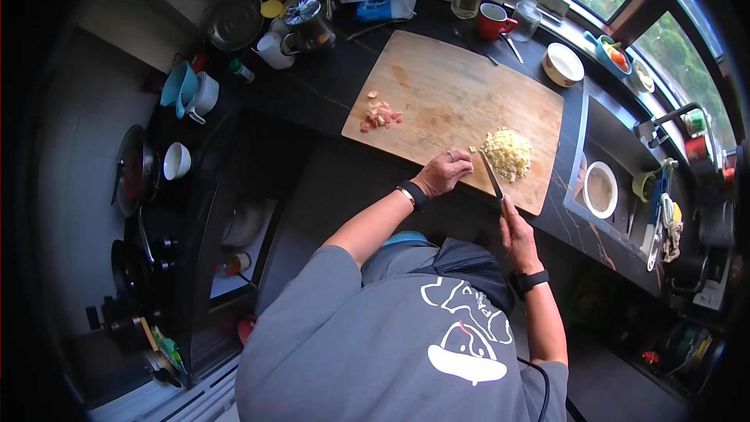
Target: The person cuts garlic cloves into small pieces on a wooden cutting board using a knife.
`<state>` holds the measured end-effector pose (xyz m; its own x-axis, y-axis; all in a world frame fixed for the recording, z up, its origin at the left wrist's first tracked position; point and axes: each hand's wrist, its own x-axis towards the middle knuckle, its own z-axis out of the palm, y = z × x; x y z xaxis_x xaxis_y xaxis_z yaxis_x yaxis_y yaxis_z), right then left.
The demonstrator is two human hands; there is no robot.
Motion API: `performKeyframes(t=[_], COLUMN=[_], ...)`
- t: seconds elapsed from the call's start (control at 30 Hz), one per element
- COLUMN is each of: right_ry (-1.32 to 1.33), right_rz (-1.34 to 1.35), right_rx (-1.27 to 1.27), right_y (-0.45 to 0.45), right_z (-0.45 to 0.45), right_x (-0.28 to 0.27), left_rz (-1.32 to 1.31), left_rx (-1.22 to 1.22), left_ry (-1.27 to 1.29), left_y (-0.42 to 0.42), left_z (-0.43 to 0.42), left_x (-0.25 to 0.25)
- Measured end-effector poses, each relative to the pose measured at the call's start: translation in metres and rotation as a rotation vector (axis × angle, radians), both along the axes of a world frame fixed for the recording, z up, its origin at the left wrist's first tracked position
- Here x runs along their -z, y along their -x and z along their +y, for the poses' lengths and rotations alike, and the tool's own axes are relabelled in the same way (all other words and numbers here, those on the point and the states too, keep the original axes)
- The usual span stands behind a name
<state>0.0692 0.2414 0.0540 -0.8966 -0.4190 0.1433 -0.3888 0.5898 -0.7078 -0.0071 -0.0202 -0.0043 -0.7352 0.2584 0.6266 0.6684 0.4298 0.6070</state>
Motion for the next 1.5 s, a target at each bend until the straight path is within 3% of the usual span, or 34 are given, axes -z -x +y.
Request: performKeyframes(t=[0.53,0.77,0.9,1.0,1.2,1.5], right_ry=[-0.032,0.006,0.009,0.019,-0.007,0.012], right_rz=[-0.010,0.006,-0.117,-0.039,-0.183,-0.097], right_rx=[-0.038,-0.066,0.051,-0.047,-0.048,-0.035], right_y=[0.007,-0.005,-0.005,-0.007,-0.007,0.006], right_z=[-0.028,0.008,0.008,-0.006,-0.016,-0.026], right_x=[0.017,0.006,-0.004,-0.011,-0.017,0.014], left_rz=[-0.011,-0.001,-0.029,0.003,0.015,0.024], left_rx=[-0.055,-0.097,-0.097,-0.093,-0.090,-0.099], left_ry=[0.043,0.060,0.069,0.068,0.103,0.079], left_y=[-0.002,-0.003,-0.005,-0.004,-0.004,-0.005], left_z=[0.000,0.000,0.001,0.001,0.000,0.001], left_x=[0.000,-0.001,-0.003,0.000,0.000,0.001])
